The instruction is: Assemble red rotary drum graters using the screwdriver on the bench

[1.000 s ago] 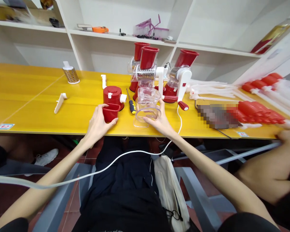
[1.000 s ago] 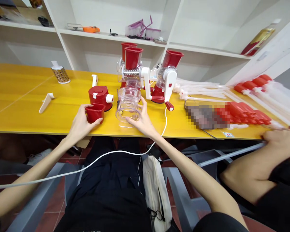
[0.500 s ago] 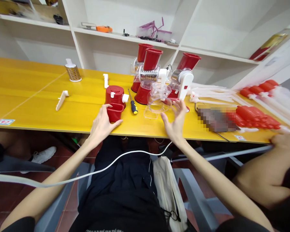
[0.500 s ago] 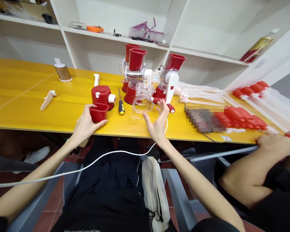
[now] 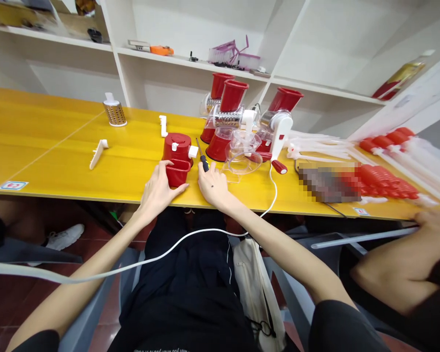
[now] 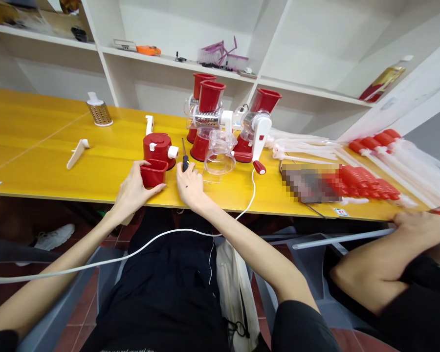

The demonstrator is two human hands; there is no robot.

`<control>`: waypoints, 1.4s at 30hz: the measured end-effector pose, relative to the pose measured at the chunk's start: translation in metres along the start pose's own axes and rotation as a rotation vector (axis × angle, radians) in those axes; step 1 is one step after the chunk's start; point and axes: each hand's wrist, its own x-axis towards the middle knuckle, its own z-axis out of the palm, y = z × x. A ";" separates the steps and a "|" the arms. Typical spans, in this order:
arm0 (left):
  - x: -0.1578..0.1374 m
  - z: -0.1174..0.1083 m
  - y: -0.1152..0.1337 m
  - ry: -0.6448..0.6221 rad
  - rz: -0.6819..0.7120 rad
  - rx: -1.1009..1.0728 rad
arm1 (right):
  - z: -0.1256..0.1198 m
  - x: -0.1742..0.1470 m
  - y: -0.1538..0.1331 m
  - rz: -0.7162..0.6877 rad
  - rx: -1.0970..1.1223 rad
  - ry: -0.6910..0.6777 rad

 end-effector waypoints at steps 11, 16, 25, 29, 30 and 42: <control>-0.001 -0.001 0.003 -0.013 0.007 -0.022 | -0.004 -0.042 0.007 0.000 -0.113 -0.069; 0.000 -0.001 0.001 -0.013 -0.002 -0.033 | 0.003 -0.032 0.005 0.003 -0.074 -0.047; 0.002 0.001 -0.005 0.009 -0.046 -0.110 | 0.019 -0.103 0.056 -0.030 0.075 0.185; 0.000 0.003 -0.010 0.043 0.075 -0.161 | 0.025 -0.138 0.072 -0.132 0.180 0.502; -0.001 0.003 -0.011 0.046 0.123 -0.159 | 0.023 -0.146 0.074 -0.169 0.198 0.590; -0.006 0.012 -0.022 0.217 0.637 -0.170 | -0.035 -0.197 0.075 -0.361 -0.015 0.789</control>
